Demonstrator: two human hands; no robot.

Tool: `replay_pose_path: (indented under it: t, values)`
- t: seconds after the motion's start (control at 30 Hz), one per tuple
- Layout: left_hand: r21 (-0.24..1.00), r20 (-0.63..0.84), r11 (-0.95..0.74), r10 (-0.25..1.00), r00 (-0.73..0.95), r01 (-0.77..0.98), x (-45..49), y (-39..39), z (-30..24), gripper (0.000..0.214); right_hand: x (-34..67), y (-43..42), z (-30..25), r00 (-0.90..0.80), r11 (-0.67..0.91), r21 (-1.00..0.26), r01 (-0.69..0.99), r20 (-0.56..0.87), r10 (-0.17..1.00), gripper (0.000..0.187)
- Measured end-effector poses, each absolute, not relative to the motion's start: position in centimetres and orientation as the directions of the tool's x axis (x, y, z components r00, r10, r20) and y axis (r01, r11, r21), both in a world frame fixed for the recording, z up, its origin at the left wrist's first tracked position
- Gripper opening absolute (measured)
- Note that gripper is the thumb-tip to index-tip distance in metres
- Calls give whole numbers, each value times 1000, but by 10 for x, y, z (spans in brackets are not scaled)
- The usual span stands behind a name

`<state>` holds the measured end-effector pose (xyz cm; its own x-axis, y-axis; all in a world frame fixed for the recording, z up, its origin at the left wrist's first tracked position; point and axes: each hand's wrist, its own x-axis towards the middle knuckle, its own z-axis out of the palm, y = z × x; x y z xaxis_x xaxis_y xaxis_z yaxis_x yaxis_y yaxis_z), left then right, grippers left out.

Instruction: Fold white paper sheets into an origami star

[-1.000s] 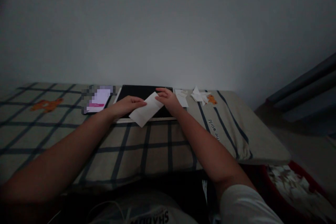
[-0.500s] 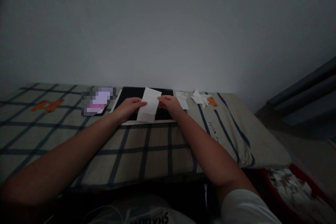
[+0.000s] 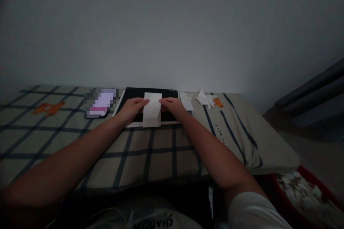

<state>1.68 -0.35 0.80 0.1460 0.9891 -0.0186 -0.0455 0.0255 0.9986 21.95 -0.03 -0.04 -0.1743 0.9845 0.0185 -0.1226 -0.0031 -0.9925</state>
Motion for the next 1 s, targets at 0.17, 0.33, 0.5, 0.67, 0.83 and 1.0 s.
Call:
replay_pose_path:
  t: [0.17, 0.33, 0.5, 0.67, 0.83, 1.0]
  values:
    - [999, 19, -16, 995, 94, -30, 20, -3, 7, 42, 223, -2, 5, -202, 18, -994, -111, 41, 979, 34]
    - [997, 14, -5, 993, 120, -77, 20, -4, 9, 42, 222, -2, 5, -150, 40, -996, -75, 51, 987, 30]
    - [990, -21, 45, 983, 180, -131, 18, -6, 11, 40, 220, -4, 5, -144, 60, -998, -24, 63, 988, 27]
    - [989, 10, 16, 985, 170, -146, 17, -6, 11, 38, 220, -6, 9, -123, 80, -997, 12, 78, 989, 25]
    - [996, 54, -46, 991, 118, -70, 18, -6, 13, 32, 221, -5, 8, -105, 93, -995, 28, 90, 990, 22]
    - [991, 127, -128, 991, 31, 41, 18, -6, 14, 28, 220, -4, 7, -151, 35, -998, -47, 42, 988, 24]
